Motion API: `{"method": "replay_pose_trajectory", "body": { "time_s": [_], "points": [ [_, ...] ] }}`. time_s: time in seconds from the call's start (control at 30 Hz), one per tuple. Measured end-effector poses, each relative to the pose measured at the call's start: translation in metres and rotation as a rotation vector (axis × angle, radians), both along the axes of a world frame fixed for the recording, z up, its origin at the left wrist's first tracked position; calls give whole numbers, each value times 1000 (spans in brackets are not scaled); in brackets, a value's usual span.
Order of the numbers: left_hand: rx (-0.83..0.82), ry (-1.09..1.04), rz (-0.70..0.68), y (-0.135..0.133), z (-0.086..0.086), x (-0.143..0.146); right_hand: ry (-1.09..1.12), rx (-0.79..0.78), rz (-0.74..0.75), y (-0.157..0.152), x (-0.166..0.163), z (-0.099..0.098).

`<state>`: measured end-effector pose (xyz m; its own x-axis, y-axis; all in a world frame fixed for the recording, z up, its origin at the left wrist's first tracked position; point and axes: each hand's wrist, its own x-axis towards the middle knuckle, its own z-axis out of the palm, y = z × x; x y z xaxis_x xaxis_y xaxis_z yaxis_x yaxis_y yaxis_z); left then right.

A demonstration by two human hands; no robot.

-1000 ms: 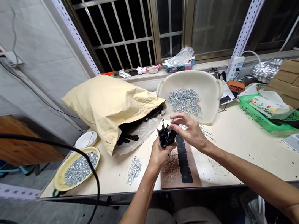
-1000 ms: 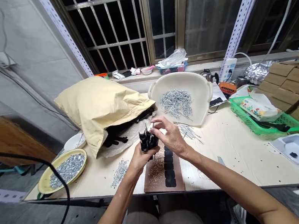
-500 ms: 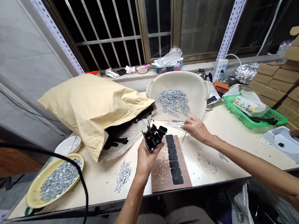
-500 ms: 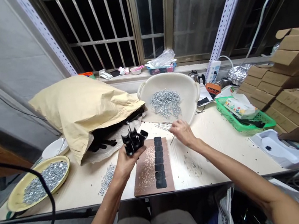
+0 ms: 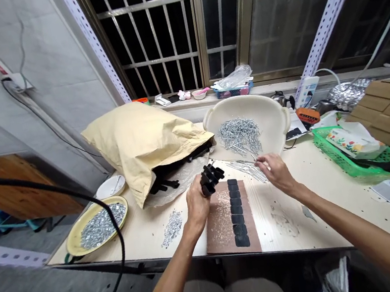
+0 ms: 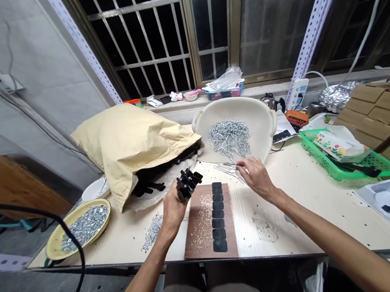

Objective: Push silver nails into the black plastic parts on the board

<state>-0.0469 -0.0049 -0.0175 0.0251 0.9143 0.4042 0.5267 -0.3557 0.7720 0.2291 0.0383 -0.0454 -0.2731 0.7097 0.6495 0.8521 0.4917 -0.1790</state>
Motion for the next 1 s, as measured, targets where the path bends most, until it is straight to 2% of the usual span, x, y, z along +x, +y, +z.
{"method": "replay_pose_trajectory", "body": {
  "time_s": [0.03, 0.1, 0.2, 0.27, 0.5, 0.73, 1.0],
  "points": [
    [6, 27, -8, 1, -1, 2, 107, 49, 28, -6, -5, 16],
    [-3, 66, -39, 1, -2, 7, 149, 85, 115, -17, -19, 47],
    [-32, 91, -74, 1, -3, 15, 21, 96, 174, -29, -43, 84],
    [-39, 96, -95, 1, -2, 17, -81, 90, 199, -31, -55, 97],
    [-152, 34, -145, 3, -2, 16, -332, 116, 296, -23, -74, 116],
    [-152, 6, -210, 1, -9, 20, -523, 53, 399, -21, -86, 138],
    [-139, -6, -197, 2, -16, 23, -492, -22, 388, -22, -88, 134]
  ]
}}
